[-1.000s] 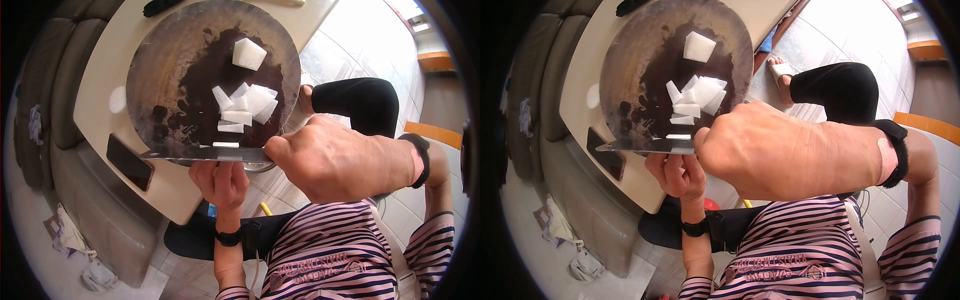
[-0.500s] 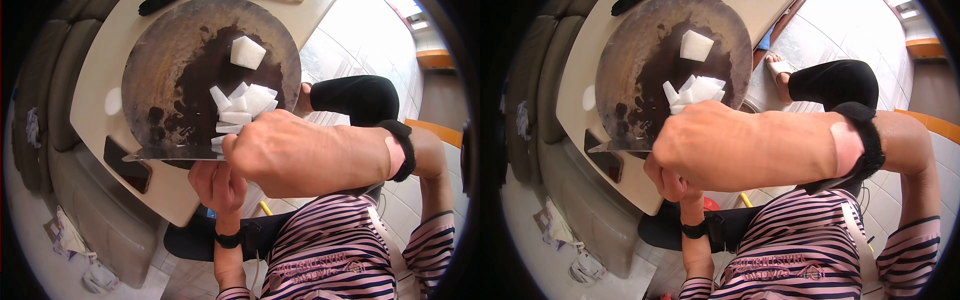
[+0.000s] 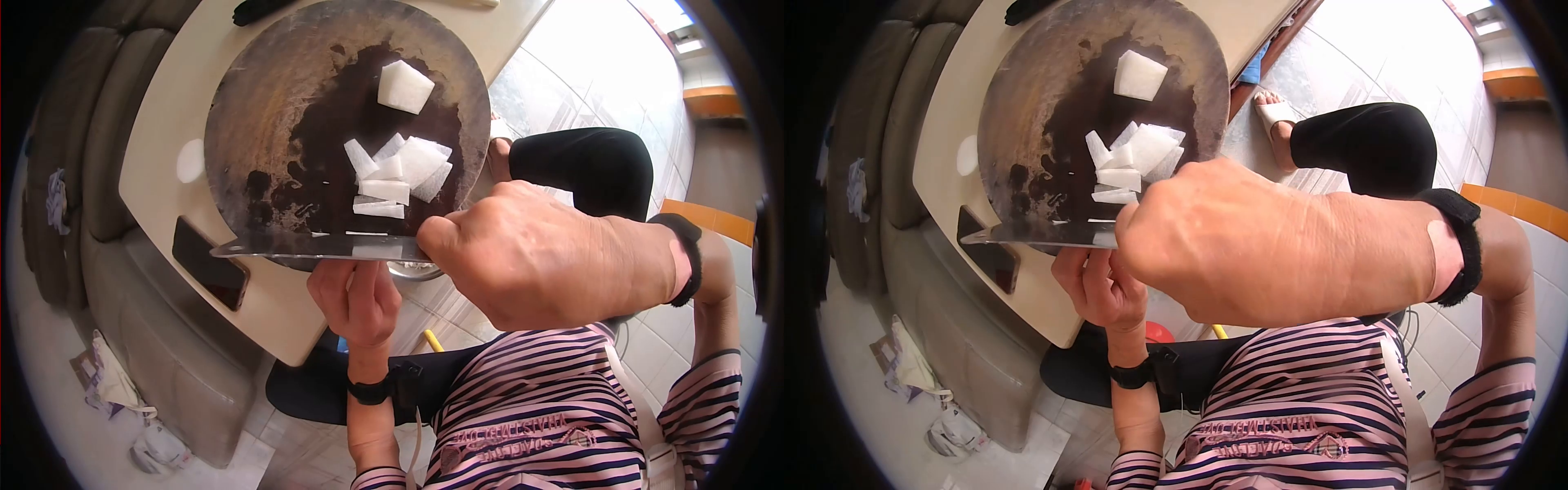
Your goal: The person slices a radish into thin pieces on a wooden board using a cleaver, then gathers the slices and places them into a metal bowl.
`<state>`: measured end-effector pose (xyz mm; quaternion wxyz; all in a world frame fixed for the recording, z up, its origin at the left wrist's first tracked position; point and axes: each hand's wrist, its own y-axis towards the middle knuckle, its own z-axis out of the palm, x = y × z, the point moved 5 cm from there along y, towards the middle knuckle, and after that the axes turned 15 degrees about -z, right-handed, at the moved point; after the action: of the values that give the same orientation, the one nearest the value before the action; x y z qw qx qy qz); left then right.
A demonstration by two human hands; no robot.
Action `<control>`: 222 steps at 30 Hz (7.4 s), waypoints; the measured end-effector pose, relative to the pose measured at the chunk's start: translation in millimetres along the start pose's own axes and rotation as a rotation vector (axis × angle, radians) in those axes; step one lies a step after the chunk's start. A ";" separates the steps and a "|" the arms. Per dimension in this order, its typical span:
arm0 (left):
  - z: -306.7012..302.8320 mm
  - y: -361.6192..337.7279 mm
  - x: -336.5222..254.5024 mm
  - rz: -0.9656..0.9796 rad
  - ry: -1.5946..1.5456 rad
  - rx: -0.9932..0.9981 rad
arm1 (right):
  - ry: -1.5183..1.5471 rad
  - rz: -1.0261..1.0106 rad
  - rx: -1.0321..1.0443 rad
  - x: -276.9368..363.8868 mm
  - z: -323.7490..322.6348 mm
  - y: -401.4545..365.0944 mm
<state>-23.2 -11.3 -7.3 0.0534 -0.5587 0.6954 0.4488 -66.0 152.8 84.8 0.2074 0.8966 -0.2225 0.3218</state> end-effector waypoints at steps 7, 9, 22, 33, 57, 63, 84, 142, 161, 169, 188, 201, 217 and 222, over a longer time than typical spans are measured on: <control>0.0 -3.5 3.3 -0.048 0.002 0.013 | 0.033 0.031 0.113 1.8 1.7 -9.6; -1.0 -5.2 4.5 -0.052 -0.006 0.018 | 0.043 0.040 0.111 3.3 1.4 -11.9; -1.0 -6.2 5.0 -0.068 0.034 0.028 | -0.034 0.000 0.190 13.8 4.1 -5.5; -1.3 -8.4 5.8 -0.114 -0.051 0.063 | 0.090 -0.012 0.137 -5.7 16.5 27.5; -10.2 27.3 -21.7 -0.107 -0.165 0.101 | 0.181 0.298 -0.267 -26.7 -8.8 -8.1; -3.1 20.8 -22.4 0.192 0.050 -0.089 | 0.218 0.261 -0.453 -21.4 -5.0 -16.1; 8.2 -0.9 -6.5 0.167 0.053 -0.001 | -0.155 0.096 -0.026 15.5 9.5 -34.1; 6.4 -8.9 2.7 0.058 0.012 0.009 | -0.043 0.032 0.176 18.5 -0.8 -26.6; 6.7 -3.7 -3.3 0.161 0.023 -0.064 | -0.081 0.162 0.112 23.1 5.4 -27.1; 8.0 -6.5 0.3 0.122 0.039 -0.020 | -0.100 0.113 0.171 24.7 3.1 -29.5; 7.8 -4.5 -3.8 0.143 -0.002 -0.038 | -0.042 0.242 0.085 5.6 10.7 -24.9; 7.1 -11.2 3.1 0.145 0.037 -0.030 | -0.082 0.145 0.178 20.6 6.7 -30.7; 8.2 -1.2 -5.7 0.164 -0.013 -0.049 | -0.042 0.245 0.085 -2.8 18.1 -7.5; 9.6 -3.7 -2.3 0.153 -0.009 -0.038 | -0.004 0.229 0.044 7.3 12.2 -17.1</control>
<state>-23.4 -2.9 -13.8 0.0116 -0.5031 0.7271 0.4670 -45.8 158.5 77.1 0.1491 0.8702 -0.3170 0.3464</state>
